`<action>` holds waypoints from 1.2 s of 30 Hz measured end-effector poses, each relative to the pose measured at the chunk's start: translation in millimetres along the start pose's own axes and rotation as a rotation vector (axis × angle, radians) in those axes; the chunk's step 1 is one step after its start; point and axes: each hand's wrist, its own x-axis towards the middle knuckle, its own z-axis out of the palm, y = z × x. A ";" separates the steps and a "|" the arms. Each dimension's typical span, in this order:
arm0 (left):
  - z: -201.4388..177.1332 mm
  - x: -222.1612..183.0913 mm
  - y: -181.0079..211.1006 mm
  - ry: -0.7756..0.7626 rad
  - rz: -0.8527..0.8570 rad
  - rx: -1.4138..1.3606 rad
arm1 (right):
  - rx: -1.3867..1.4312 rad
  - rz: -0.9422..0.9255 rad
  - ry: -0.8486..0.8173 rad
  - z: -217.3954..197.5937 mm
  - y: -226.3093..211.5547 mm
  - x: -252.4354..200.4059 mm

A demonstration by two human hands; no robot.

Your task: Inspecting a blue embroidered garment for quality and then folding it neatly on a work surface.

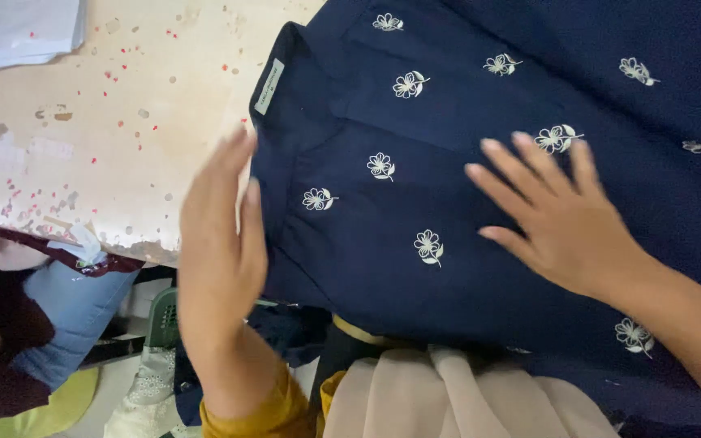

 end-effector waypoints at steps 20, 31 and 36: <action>69.1 -7.3 -19.5 -0.047 -0.102 0.219 | 0.261 0.373 -0.468 -13.7 34.0 -96.7; 176.7 96.8 -27.7 -0.257 0.087 0.277 | 0.202 0.628 -0.290 10.2 -5.4 -117.5; 168.3 92.7 -25.1 -0.294 0.232 0.261 | 0.127 0.479 -0.253 -13.6 -43.9 -151.6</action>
